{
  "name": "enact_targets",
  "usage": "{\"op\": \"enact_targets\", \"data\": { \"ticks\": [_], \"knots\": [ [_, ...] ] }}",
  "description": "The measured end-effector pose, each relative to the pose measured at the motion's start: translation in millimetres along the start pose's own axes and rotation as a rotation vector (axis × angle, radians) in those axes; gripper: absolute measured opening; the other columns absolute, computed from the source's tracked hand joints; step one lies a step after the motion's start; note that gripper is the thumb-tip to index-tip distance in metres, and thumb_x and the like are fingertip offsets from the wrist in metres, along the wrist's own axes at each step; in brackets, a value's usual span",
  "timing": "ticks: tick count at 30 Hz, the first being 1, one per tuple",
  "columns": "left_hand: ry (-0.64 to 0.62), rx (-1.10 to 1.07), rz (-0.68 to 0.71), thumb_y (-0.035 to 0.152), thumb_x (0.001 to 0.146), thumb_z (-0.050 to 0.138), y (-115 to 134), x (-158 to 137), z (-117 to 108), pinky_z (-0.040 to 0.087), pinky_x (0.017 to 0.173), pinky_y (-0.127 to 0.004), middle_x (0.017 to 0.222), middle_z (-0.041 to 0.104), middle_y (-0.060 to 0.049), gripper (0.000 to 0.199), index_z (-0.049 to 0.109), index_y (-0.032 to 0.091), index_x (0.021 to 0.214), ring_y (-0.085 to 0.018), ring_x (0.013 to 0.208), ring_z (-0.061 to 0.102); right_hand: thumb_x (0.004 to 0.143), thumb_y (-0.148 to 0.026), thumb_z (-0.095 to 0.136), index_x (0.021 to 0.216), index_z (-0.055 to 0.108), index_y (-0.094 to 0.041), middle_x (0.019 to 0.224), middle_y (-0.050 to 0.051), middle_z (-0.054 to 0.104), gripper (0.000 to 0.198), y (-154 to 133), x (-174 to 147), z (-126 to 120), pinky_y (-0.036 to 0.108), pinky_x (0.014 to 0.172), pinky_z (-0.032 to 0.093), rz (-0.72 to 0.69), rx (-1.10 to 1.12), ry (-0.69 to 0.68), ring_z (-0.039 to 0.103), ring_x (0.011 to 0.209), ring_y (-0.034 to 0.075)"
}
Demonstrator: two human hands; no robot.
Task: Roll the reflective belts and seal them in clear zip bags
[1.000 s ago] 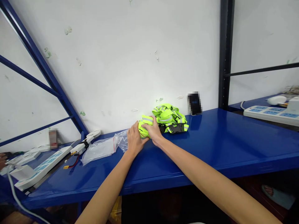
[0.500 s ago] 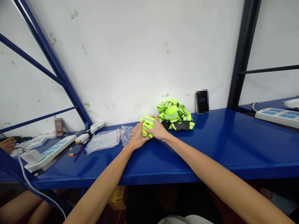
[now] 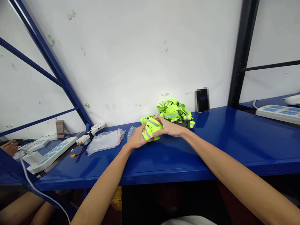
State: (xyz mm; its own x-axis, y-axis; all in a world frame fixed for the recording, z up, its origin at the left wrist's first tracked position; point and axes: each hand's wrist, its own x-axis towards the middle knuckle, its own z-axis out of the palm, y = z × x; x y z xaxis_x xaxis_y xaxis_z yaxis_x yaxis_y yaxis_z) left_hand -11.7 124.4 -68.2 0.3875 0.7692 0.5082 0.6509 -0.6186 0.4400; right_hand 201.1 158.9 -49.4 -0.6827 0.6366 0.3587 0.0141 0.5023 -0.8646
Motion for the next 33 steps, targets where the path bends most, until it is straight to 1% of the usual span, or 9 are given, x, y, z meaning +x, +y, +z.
{"op": "enact_targets", "data": {
  "ticks": [3, 6, 9, 12, 14, 17, 23, 28, 33],
  "knots": [
    [-0.053, -0.051, -0.015, 0.036, 0.068, 0.072, 4.5, 0.5, -0.4, 0.047, 0.083, -0.033, 0.113, 0.066, -0.004, 0.06, 0.052, 0.022, 0.122, -0.023, 0.094, 0.062, 0.067, -0.045, 0.075, 0.12, 0.045, -0.022, 0.116, 0.007, 0.057, 0.065, -5.6, -5.6, -5.7, 0.038, 0.09, 0.046, -0.001, -0.23, -0.012, 0.055, 0.108, 0.027],
    [-0.063, -0.105, -0.01, 0.034, 0.068, 0.071, 0.6, 1.4, -0.9, 0.047, 0.079, -0.032, 0.106, 0.067, -0.005, 0.051, 0.057, 0.018, 0.114, -0.022, 0.089, 0.062, 0.065, -0.054, 0.075, 0.123, 0.045, -0.02, 0.107, 0.008, 0.062, 0.074, -5.1, -5.1, -2.1, 0.041, 0.083, 0.048, 0.02, -0.502, 0.126, 0.06, 0.097, 0.029],
    [-0.113, -0.212, 0.004, 0.037, 0.072, 0.068, -2.0, 3.3, -2.1, 0.047, 0.078, -0.031, 0.101, 0.067, -0.006, 0.043, 0.06, 0.013, 0.106, -0.022, 0.087, 0.06, 0.063, -0.059, 0.075, 0.135, 0.038, -0.021, 0.125, 0.013, 0.055, 0.089, -2.5, -1.2, -0.1, 0.046, 0.093, 0.044, -0.069, -0.623, 0.192, 0.054, 0.111, 0.034],
    [-0.209, -0.311, 0.012, 0.042, 0.072, 0.068, -3.0, 5.3, -3.3, 0.047, 0.077, -0.03, 0.098, 0.066, -0.007, 0.044, 0.062, 0.011, 0.102, -0.021, 0.085, 0.059, 0.068, -0.056, 0.073, 0.145, 0.029, -0.025, 0.147, 0.011, 0.037, 0.093, -0.8, 3.3, 0.1, 0.045, 0.106, 0.036, -0.198, -0.508, -0.031, 0.041, 0.13, 0.032],
    [-0.234, -0.373, 0.009, 0.045, 0.07, 0.069, -5.9, 5.9, -4.4, 0.047, 0.077, -0.031, 0.093, 0.066, -0.006, 0.044, 0.063, 0.01, 0.096, -0.021, 0.082, 0.058, 0.075, -0.052, 0.068, 0.147, 0.028, -0.027, 0.149, 0.009, 0.036, 0.086, 0.8, 5.5, 3.3, 0.043, 0.107, 0.035, -0.21, -0.368, -0.145, 0.041, 0.131, 0.029],
    [-0.215, -0.444, -0.044, 0.049, 0.066, 0.07, -13.0, 5.0, -7.9, 0.047, 0.083, -0.036, 0.092, 0.067, -0.007, 0.047, 0.066, 0.011, 0.094, -0.024, 0.086, 0.059, 0.082, -0.046, 0.063, 0.144, 0.037, -0.029, 0.148, 0.007, 0.039, 0.07, 2.9, 6.2, 13.5, 0.044, 0.109, 0.033, -0.238, -0.249, -0.108, 0.04, 0.133, 0.028],
    [-0.155, -0.451, -0.121, 0.038, 0.061, 0.074, -19.4, 2.0, -14.7, 0.043, 0.098, -0.045, 0.118, 0.064, -0.007, 0.06, 0.062, 0.02, 0.117, -0.032, 0.114, 0.055, 0.086, -0.037, 0.062, 0.143, 0.04, -0.033, 0.154, 0.003, 0.029, 0.061, -5.8, -3.0, 28.3, 0.047, 0.114, 0.022, -0.302, -0.273, -0.037, 0.023, 0.143, 0.026],
    [-0.168, -0.567, -0.041, 0.037, 0.067, 0.068, -27.5, 3.0, -8.3, 0.044, 0.099, -0.045, 0.124, 0.062, -0.008, 0.055, 0.061, 0.02, 0.118, -0.03, 0.117, 0.055, 0.089, -0.033, 0.058, 0.125, 0.06, -0.03, 0.147, 0.005, 0.04, 0.036, -10.1, -6.0, 25.9, 0.045, 0.11, 0.032, -0.339, -0.263, -0.111, 0.038, 0.135, 0.025],
    [-0.135, -0.611, -0.207, 0.034, 0.067, 0.067, -32.5, 3.1, 1.9, 0.046, 0.096, -0.044, 0.121, 0.064, -0.007, 0.055, 0.06, 0.02, 0.12, -0.029, 0.116, 0.056, 0.077, -0.04, 0.072, 0.122, 0.06, -0.028, 0.135, 0.007, 0.05, 0.049, -5.6, -4.1, 24.4, 0.045, 0.109, 0.032, -0.334, -0.297, -0.1, 0.042, 0.129, 0.026]
  ]
}}
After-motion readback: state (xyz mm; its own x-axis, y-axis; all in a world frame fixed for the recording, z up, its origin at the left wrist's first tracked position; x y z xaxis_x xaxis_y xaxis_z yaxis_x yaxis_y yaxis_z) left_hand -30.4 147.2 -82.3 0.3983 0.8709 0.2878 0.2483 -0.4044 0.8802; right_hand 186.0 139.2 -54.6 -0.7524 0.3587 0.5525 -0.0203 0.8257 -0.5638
